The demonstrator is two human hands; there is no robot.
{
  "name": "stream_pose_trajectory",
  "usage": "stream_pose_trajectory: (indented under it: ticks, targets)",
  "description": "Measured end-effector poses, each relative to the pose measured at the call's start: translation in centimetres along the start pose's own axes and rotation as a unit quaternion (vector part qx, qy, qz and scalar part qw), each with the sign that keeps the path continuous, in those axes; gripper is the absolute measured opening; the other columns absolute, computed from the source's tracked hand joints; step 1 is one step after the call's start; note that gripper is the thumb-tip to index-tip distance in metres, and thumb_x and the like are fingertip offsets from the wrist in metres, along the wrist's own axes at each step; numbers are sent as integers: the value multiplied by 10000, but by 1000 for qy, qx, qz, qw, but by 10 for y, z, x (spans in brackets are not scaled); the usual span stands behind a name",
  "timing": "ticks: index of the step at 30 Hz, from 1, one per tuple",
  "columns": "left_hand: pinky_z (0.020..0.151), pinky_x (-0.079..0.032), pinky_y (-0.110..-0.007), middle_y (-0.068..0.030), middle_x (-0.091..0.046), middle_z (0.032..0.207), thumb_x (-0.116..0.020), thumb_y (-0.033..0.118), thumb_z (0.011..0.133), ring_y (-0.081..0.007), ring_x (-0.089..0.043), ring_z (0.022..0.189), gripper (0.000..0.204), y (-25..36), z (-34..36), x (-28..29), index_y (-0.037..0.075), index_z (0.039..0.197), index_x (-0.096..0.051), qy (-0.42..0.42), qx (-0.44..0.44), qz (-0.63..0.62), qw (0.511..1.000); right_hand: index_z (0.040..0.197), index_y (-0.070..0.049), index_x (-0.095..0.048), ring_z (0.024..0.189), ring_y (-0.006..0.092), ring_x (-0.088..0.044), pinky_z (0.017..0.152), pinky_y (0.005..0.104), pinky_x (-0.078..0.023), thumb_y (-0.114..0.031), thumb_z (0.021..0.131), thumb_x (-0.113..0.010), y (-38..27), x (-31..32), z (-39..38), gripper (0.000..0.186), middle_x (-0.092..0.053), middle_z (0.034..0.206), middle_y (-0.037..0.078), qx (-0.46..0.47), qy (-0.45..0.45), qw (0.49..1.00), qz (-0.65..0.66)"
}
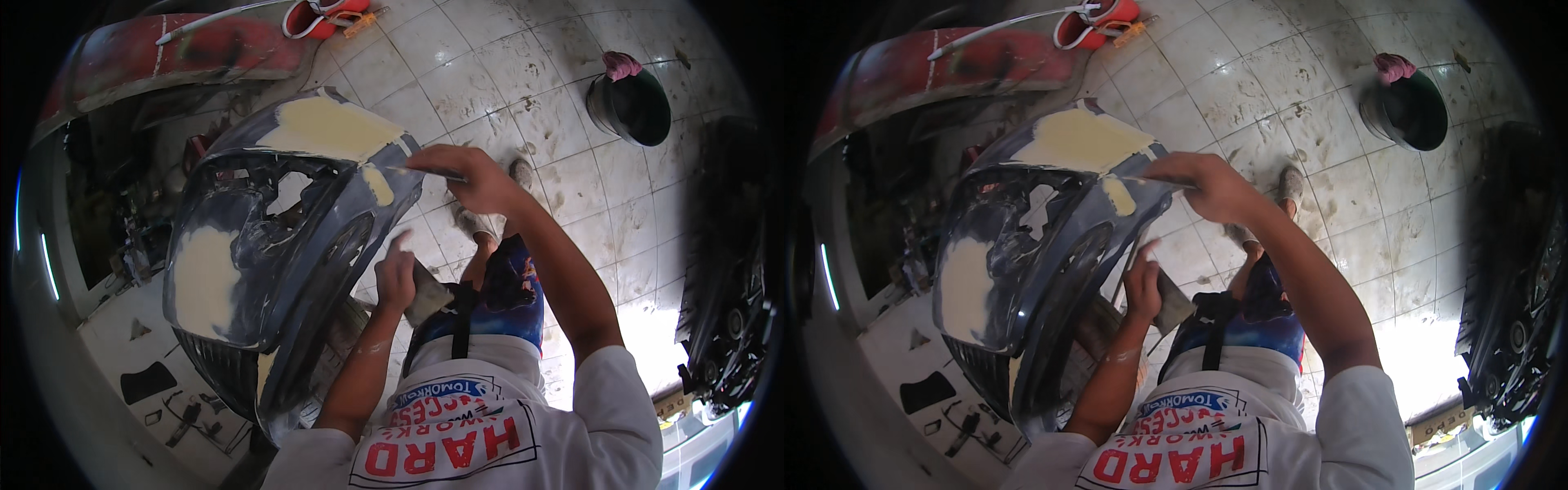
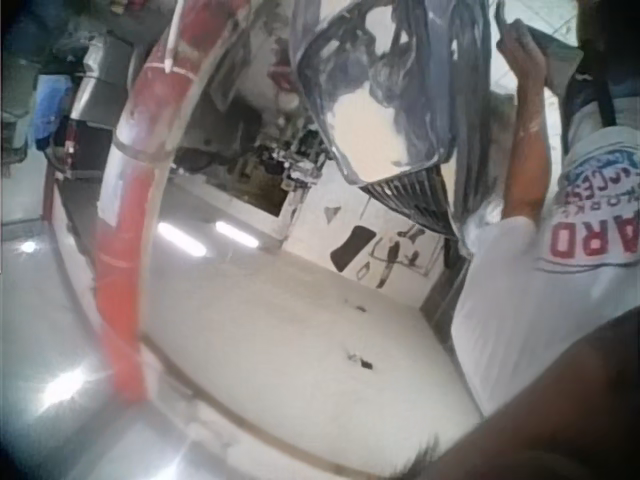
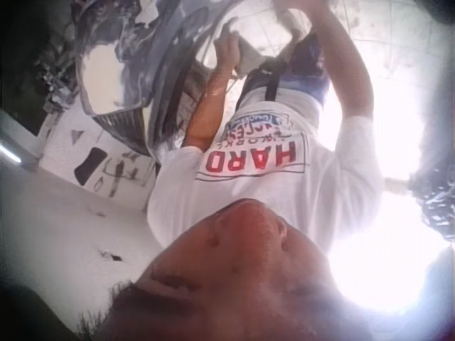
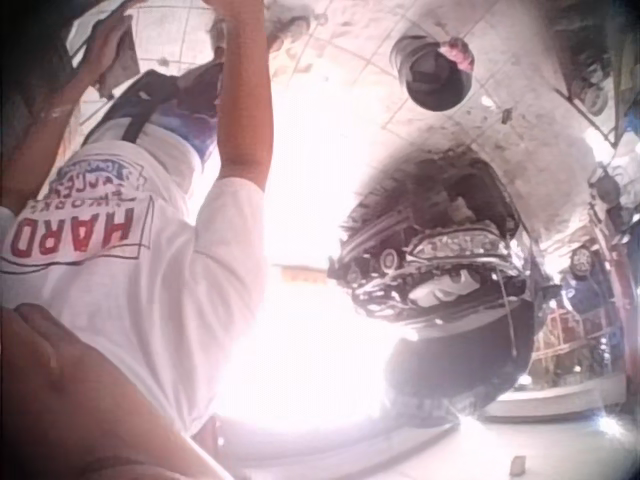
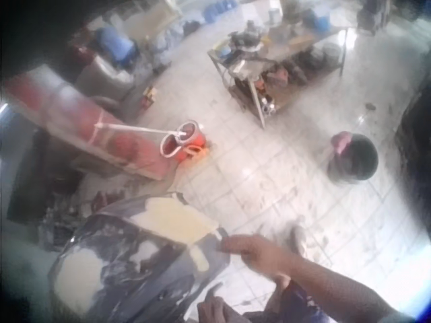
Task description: The person applies a beige body filler to a detached black car bumper using a metal spreader. They smooth the filler across the surface, then move to a workbench to scoop more filler from a container and continue applying it to the bumper.
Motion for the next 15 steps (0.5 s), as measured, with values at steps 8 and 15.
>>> stream_pose_trajectory:
  ticks: [8, 15]
  targets:
    - [1056, -473, -452, -248, -719, 1256, -575, 357, 1105, -403, -669, 1192, 431, -13, 27, 13, -35, 1224, -710, 67, -48, 25, 996, 1230, -65, -737, 1157, 366, -670, 1016, 420, -531, 128, 700, -564, -9, -22, 58, 590, -734, 1244, 130, 69, -31, 994, -74]
    - [1050, -479, -455, -248, -715, 1234, -603, 289, 1091, -419, -662, 1166, 364, -7, 30, 12, -20, 1256, -702, 25, -21, 107, 994, 1212, -125, -766, 1207, 323, -646, 1032, 424, -514, 101, 644, -619, -8, -39, 12, 629, -740, 1245, 84, 63, 38, 989, -132]
Point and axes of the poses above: each hand's wrist, its own z-axis towards the middle knuckle, its own x-axis out of the back of the hand, y = z × x, the point moved 9 cm from there along z, towards the middle knuckle
